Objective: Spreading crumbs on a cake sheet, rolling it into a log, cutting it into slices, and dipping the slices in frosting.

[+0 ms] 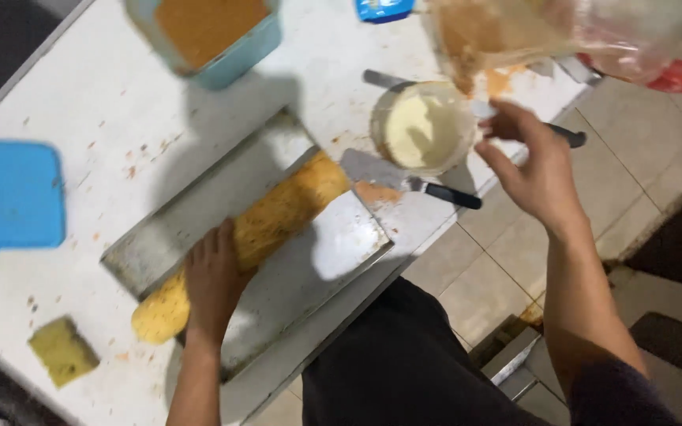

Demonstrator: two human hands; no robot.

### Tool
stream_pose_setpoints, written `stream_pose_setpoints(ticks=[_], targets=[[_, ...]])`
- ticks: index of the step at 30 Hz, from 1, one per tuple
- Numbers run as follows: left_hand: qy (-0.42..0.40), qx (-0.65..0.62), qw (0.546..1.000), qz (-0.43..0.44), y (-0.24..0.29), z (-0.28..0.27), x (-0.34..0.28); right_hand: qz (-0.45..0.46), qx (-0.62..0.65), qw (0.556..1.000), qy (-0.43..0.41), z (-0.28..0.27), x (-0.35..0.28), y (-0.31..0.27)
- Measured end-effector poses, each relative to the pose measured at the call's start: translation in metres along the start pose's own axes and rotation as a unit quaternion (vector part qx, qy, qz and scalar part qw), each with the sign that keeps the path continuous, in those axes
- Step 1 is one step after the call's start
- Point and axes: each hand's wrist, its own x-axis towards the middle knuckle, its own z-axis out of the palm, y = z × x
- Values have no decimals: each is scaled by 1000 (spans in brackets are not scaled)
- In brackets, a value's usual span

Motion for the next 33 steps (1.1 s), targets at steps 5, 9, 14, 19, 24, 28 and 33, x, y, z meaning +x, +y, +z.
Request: stream_pose_setpoints(ticks=[5, 9, 14, 19, 24, 28, 33], targets=[[-121, -34, 991, -42, 15, -10, 20, 62, -87, 994, -12, -11, -53, 102], [-130, -57, 990, 17, 58, -38, 59, -5, -212, 976, 37, -1, -59, 185], [-89, -51, 995, 15, 62, -13, 61, 6, -346, 938, 16, 2, -58, 256], [-68, -65, 995, 30, 91, -28, 83, -41, -333, 942, 6, -18, -55, 273], [-20, -30, 990, 137, 136, -19, 129, 39, -316, 948, -3, -55, -85, 263], [3, -2, 978, 209, 131, -6, 146, 100, -315, 944, 10, -74, -142, 258], [-7, -46, 973, 227, 125, 0, 145, 260, -160, 951, 42, -71, -219, 237]])
